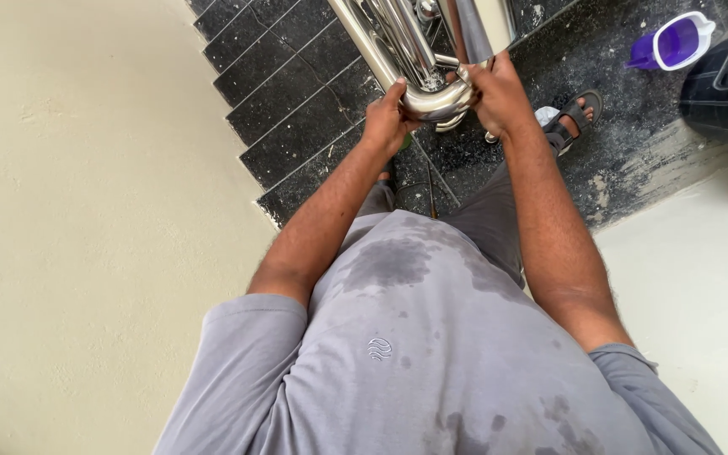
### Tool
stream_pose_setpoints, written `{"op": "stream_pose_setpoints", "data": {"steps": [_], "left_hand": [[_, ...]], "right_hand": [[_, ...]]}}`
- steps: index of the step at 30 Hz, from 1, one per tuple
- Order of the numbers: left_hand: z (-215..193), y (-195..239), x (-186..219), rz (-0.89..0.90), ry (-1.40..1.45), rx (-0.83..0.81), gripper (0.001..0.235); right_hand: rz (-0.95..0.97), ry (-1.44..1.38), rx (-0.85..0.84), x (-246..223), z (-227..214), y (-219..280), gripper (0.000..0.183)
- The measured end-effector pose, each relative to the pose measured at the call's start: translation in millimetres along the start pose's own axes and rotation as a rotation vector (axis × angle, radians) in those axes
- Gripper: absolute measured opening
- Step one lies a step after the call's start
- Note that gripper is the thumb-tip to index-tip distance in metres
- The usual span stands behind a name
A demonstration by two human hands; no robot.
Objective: Installing and assembling stainless steel railing components on a staircase using manual alignment and metalworking tools.
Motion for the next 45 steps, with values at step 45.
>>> {"op": "stream_pose_setpoints", "data": {"steps": [45], "left_hand": [[-11, -8, 0, 0.065, -0.023, -0.001, 0.069]], "right_hand": [[-0.107, 1.2, -0.075, -27, 30, -54, 0.067]]}}
Point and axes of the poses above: each hand's wrist, its own y-axis away from the middle knuckle, its own z-axis out of the palm, x = y × z, the point moved 7 cm from there along -y, towards the middle knuckle, and after that the axes turned 4 degrees about x, right-handed, at the moved point
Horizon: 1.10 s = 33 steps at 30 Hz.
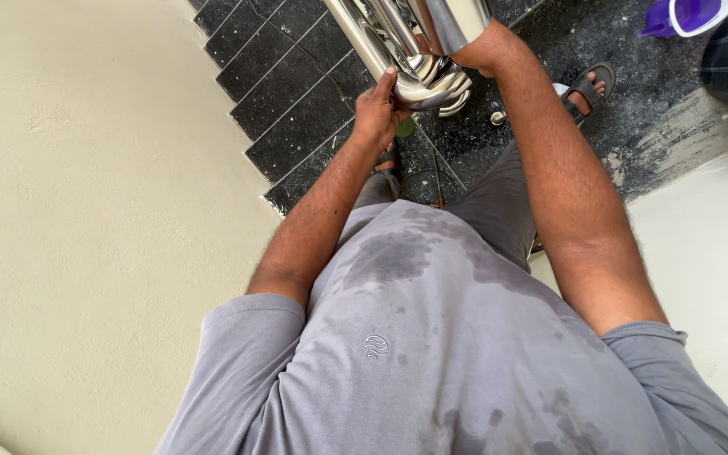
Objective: Installing and assembling stainless steel railing components on a staircase using manual alignment and metalworking tools.
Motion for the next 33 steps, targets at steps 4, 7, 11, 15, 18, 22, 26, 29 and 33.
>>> {"op": "stream_pose_setpoints", "data": {"steps": [4, 7, 11, 15, 18, 22, 26, 29, 33], "left_hand": [[1, 1, 0, 0.012, 0.009, -0.018, 0.068], [2, 3, 0, 0.012, 0.015, -0.011, 0.067], [2, 1, -1, 0.011, 0.016, -0.014, 0.067], [-1, -4, -5, 0.01, -0.005, -0.001, 0.066], [0, -5, -6, 0.023, -0.002, -0.013, 0.065], [1, -3, -4, 0.024, -0.005, -0.014, 0.065], [1, -3, -4, 0.017, -0.009, 0.0, 0.066], [2, -2, -3, 0.022, 0.0, -0.001, 0.067], [3, 1, -2, 0.013, 0.007, -0.002, 0.067]], "right_hand": [[-0.034, -0.04, -0.001, -13, -4, 7, 0.065], [-0.16, -0.068, 0.053, -27, -10, 13, 0.062], [-0.153, -0.072, 0.03, -40, -16, 21, 0.054], [-0.162, -0.063, 0.05, -36, -14, 19, 0.054], [-0.175, -0.064, 0.053, -37, -15, 19, 0.053], [-0.194, -0.074, 0.064, -38, -17, 21, 0.052], [-0.166, -0.089, 0.063, -24, -11, 17, 0.054], [-0.131, -0.109, 0.063, -19, -10, 15, 0.058], [-0.069, -0.108, 0.059, -17, -12, 18, 0.062]]}}
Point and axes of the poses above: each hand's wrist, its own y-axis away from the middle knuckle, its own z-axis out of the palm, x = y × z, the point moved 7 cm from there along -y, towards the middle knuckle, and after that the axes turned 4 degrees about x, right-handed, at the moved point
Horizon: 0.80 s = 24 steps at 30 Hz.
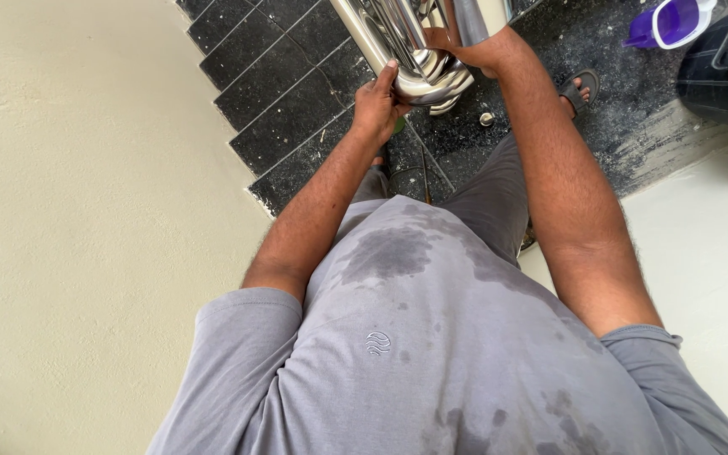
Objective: Installing and assembling stainless steel railing components on a staircase using manual alignment and metalworking tools.
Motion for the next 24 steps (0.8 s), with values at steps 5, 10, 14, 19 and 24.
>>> {"op": "stream_pose_setpoints", "data": {"steps": [5, 10, 14, 19, 24], "left_hand": [[2, 1, -1, -0.029, 0.038, 0.008, 0.064], [3, 1, -2, -0.02, 0.048, -0.023, 0.064], [4, 1, -2, -0.019, 0.039, -0.022, 0.063], [6, 4, 1, -0.019, 0.041, -0.031, 0.062], [5, 4, 1, -0.017, 0.027, -0.035, 0.063]], "right_hand": [[0.064, -0.048, 0.009, 2, -8, 15, 0.074], [-0.061, -0.334, 0.012, -12, -13, 31, 0.09], [-0.047, -0.401, 0.008, -8, -13, 34, 0.09], [-0.071, -0.358, 0.021, -18, -18, 45, 0.089], [-0.09, -0.298, 0.039, -19, -22, 47, 0.087]]}}
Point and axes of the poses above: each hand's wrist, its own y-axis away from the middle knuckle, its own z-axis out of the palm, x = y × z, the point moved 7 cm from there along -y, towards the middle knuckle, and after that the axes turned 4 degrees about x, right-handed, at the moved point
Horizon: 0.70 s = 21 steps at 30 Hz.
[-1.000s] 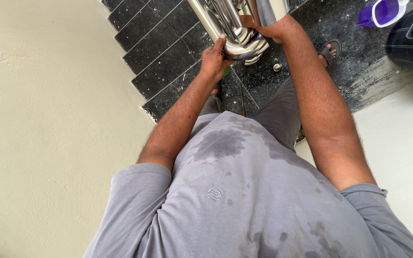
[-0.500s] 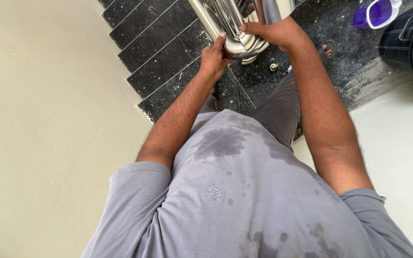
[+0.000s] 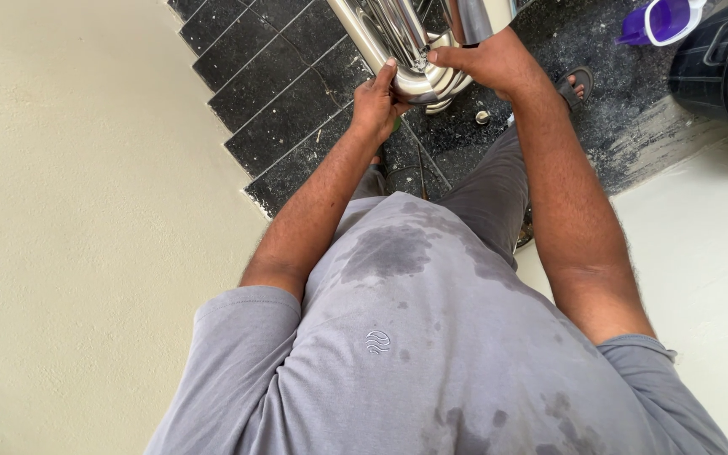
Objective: Installing and assembling stainless steel railing components on a staircase using manual alignment and metalworking tools.
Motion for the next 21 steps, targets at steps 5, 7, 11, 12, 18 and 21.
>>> {"op": "stream_pose_setpoints", "data": {"steps": [5, 7, 11, 12, 18, 21], "left_hand": [[0, 3, 3, -0.004, -0.011, 0.009, 0.064], [1, 3, 3, -0.003, 0.012, -0.007, 0.063], [-2, -2, 1, 0.02, -0.017, -0.024, 0.063], [-2, -1, 1, 0.022, -0.01, -0.031, 0.063], [0, 1, 3, 0.024, -0.023, -0.024, 0.063], [0, 2, 3, 0.021, -0.028, -0.025, 0.063]], "right_hand": [[0.107, 0.017, -0.002, -10, -1, 3, 0.088], [0.021, 0.06, 0.023, 2, -4, 2, 0.089], [-0.004, 0.009, 0.014, 1, -4, 4, 0.089], [0.005, 0.006, 0.011, 4, -4, 3, 0.089], [0.023, 0.004, 0.007, 3, -3, 4, 0.089], [0.045, 0.018, 0.02, 4, -3, 4, 0.089]]}}
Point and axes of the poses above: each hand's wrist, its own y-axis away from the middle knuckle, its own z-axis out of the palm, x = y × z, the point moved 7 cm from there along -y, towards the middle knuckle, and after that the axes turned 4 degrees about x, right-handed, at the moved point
